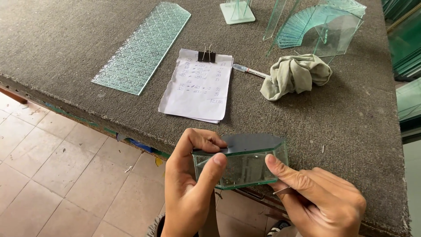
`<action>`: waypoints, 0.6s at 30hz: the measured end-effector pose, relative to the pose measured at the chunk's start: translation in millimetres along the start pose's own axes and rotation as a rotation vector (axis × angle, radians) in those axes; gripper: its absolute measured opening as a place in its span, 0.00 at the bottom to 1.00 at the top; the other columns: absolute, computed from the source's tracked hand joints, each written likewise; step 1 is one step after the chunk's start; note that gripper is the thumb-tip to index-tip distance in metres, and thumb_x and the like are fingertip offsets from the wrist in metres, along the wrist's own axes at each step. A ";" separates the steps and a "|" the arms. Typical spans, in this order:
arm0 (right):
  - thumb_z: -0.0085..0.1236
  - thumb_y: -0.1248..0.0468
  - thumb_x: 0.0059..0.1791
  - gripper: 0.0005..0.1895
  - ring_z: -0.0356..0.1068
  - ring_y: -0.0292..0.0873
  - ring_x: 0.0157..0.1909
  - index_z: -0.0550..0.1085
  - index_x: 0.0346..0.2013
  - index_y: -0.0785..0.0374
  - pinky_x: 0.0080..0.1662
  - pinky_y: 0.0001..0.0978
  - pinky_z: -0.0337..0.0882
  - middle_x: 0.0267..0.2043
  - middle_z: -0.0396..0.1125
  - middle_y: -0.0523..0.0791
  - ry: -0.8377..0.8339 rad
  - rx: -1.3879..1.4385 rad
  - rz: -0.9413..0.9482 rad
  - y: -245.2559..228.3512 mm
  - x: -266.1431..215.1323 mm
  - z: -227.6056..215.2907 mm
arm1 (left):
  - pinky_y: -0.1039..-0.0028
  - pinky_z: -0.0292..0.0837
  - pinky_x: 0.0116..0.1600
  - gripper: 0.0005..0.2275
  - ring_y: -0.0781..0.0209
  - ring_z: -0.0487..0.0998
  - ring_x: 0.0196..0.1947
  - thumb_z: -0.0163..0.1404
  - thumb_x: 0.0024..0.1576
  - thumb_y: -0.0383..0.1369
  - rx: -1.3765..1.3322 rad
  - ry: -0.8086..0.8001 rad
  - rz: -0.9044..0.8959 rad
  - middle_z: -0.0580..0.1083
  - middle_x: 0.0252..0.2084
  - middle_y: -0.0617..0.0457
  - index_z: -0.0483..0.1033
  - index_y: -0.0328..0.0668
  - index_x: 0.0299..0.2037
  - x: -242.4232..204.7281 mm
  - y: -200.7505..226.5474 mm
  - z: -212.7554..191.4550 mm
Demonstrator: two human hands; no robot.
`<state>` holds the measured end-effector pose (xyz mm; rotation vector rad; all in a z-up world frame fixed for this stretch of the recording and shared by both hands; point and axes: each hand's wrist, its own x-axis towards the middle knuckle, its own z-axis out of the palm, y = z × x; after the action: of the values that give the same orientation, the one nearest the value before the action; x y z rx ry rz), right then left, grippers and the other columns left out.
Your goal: Scraping excess silicone residue from the edges of a small glass box using a small blade
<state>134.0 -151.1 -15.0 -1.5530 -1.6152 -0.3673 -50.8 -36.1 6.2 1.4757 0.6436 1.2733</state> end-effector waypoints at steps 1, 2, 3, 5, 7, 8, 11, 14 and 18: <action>0.70 0.70 0.51 0.18 0.58 0.40 0.23 0.82 0.56 0.57 0.34 0.29 0.68 0.26 0.74 0.37 -0.013 0.000 -0.014 0.5 0.1 -0.3 | 0.68 0.70 0.56 0.07 0.59 0.77 0.45 0.52 0.64 0.36 -0.002 0.003 0.003 0.77 0.42 0.49 0.72 0.43 0.38 0.2 -0.9 -0.2; 0.70 0.70 0.51 0.18 0.58 0.40 0.23 0.82 0.56 0.57 0.34 0.29 0.68 0.26 0.74 0.37 -0.013 0.000 -0.012 0.6 0.1 -0.7 | 0.68 0.70 0.56 0.07 0.59 0.77 0.45 0.52 0.64 0.36 -0.002 0.002 0.002 0.77 0.42 0.49 0.72 0.43 0.38 0.0 -0.7 0.5; 0.70 0.70 0.51 0.18 0.60 0.40 0.23 0.82 0.56 0.57 0.34 0.29 0.69 0.27 0.75 0.37 -0.018 0.000 -0.010 0.6 0.1 -1.1 | 0.68 0.70 0.55 0.08 0.59 0.76 0.45 0.51 0.65 0.37 -0.008 0.004 0.003 0.76 0.42 0.50 0.71 0.44 0.38 -0.3 -0.5 1.2; 0.70 0.70 0.51 0.19 0.61 0.40 0.23 0.82 0.57 0.57 0.34 0.29 0.69 0.28 0.76 0.37 -0.020 0.001 -0.008 0.7 0.0 -1.5 | 0.68 0.70 0.55 0.08 0.60 0.76 0.44 0.50 0.66 0.37 -0.013 0.005 0.004 0.76 0.42 0.50 0.70 0.44 0.38 -0.1 -0.4 1.7; 0.69 0.73 0.50 0.19 0.59 0.40 0.23 0.82 0.56 0.59 0.34 0.29 0.68 0.27 0.75 0.38 -0.006 0.013 0.003 1.0 -0.5 -1.9 | 0.66 0.73 0.58 0.21 0.56 0.78 0.49 0.50 0.65 0.55 0.058 -0.076 0.168 0.73 0.47 0.47 0.73 0.42 0.44 0.8 -1.4 1.6; 0.69 0.73 0.50 0.19 0.59 0.40 0.23 0.82 0.56 0.59 0.34 0.29 0.68 0.27 0.75 0.38 -0.005 0.009 0.006 1.5 -1.0 -2.0 | 0.66 0.73 0.58 0.21 0.56 0.78 0.49 0.50 0.65 0.55 0.056 -0.080 0.167 0.73 0.47 0.47 0.73 0.42 0.44 -0.7 -2.7 -1.6; 0.70 0.72 0.51 0.16 0.64 0.38 0.23 0.83 0.54 0.58 0.35 0.28 0.70 0.28 0.76 0.38 0.024 -0.006 0.015 3.0 -1.9 -4.7 | 0.61 0.77 0.65 0.29 0.50 0.80 0.58 0.52 0.61 0.59 0.260 -0.201 0.335 0.76 0.55 0.42 0.72 0.37 0.55 -5.4 -10.2 -7.8; 0.68 0.74 0.51 0.17 0.60 0.38 0.23 0.83 0.55 0.58 0.33 0.29 0.69 0.29 0.77 0.37 0.013 -0.041 0.019 -4.0 1.8 -9.5 | 0.61 0.78 0.63 0.18 0.47 0.82 0.56 0.59 0.62 0.39 0.298 -0.199 0.436 0.78 0.56 0.40 0.71 0.37 0.56 -13.0 -20.5 -6.7; 0.58 0.81 0.50 0.20 0.46 0.42 0.20 0.85 0.51 0.61 0.29 0.32 0.63 0.18 0.58 0.44 0.058 -0.145 -0.028 -27.2 11.7 -13.2 | 0.60 0.80 0.63 0.18 0.47 0.83 0.53 0.58 0.63 0.42 0.359 -0.082 0.474 0.80 0.54 0.42 0.72 0.40 0.54 -23.5 -28.2 2.3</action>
<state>115.1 -157.7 10.5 -1.6140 -1.5964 -0.5503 -49.3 -48.6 -28.4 2.0530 0.4992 1.4944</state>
